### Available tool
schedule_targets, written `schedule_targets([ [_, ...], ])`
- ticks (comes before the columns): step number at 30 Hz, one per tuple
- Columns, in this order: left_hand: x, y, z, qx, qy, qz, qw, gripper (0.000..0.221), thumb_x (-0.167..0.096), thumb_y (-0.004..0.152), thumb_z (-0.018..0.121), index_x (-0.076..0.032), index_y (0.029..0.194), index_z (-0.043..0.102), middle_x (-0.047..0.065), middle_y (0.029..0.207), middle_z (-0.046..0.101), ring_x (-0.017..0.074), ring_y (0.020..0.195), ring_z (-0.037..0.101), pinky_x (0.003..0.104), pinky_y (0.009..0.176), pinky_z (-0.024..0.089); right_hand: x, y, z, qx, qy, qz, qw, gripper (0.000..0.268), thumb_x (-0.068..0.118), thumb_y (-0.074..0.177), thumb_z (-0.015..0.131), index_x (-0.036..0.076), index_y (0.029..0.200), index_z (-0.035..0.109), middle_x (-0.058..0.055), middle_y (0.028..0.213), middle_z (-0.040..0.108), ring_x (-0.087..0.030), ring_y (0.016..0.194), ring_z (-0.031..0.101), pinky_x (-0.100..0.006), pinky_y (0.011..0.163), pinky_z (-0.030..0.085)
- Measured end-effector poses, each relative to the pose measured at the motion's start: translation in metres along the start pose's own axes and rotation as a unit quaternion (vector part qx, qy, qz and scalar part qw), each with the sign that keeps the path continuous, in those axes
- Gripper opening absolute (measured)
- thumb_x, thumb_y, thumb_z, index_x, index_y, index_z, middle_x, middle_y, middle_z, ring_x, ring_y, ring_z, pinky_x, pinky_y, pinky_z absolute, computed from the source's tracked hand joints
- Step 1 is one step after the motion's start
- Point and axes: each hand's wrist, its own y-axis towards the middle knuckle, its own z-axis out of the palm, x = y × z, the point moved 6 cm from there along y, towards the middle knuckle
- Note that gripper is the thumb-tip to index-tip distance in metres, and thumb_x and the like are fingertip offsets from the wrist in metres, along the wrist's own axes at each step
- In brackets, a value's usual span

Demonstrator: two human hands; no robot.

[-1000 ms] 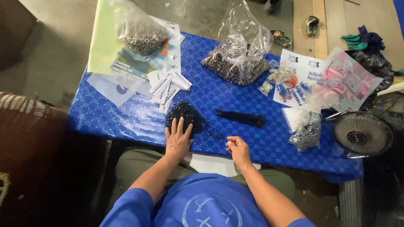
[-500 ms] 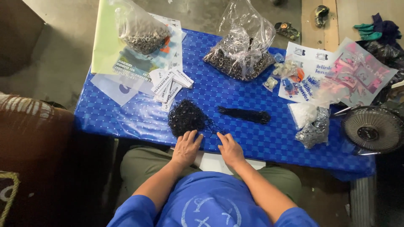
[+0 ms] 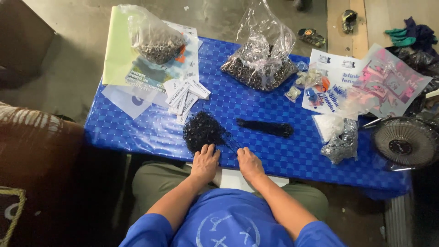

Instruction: Sorting and aligning small black plastic fasteners into organized bundles on a table.

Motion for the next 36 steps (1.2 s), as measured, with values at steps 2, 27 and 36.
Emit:
schedule_targets([
  [2,0.002,0.002,-0.001,-0.012,0.000,0.001,1.000,0.048,-0.027,0.090,0.068,-0.016,0.136,0.061,0.012,0.141,0.048,0.0314,0.131,0.044,0.041,0.087,0.047,-0.006,0.004,0.011,0.000,-0.009,0.014,1.000,0.007,0.016,0.100,0.050,0.010,0.097,0.048,-0.009,0.091,0.053,-0.033,0.070,0.071,-0.039,0.056,0.061],
  [27,0.014,0.053,-0.004,-0.305,-0.086,0.030,0.948,0.008,-0.032,0.093,0.057,-0.033,0.087,0.062,-0.013,0.070,0.056,0.0076,0.075,0.062,0.029,0.081,0.045,0.000,0.033,-0.027,0.050,0.775,0.274,0.567,0.015,0.004,0.096,0.049,0.009,0.104,0.060,-0.009,0.082,0.069,-0.019,0.067,0.073,-0.029,0.058,0.062],
  [36,0.050,0.040,-0.026,-0.343,-0.087,0.027,0.935,0.011,-0.033,0.095,0.060,-0.027,0.085,0.059,-0.007,0.071,0.060,0.0139,0.075,0.065,0.031,0.073,0.047,-0.017,0.034,-0.067,0.003,0.644,0.256,0.721,0.015,0.004,0.095,0.061,0.004,0.108,0.068,-0.014,0.085,0.073,-0.019,0.066,0.073,-0.031,0.058,0.064],
])
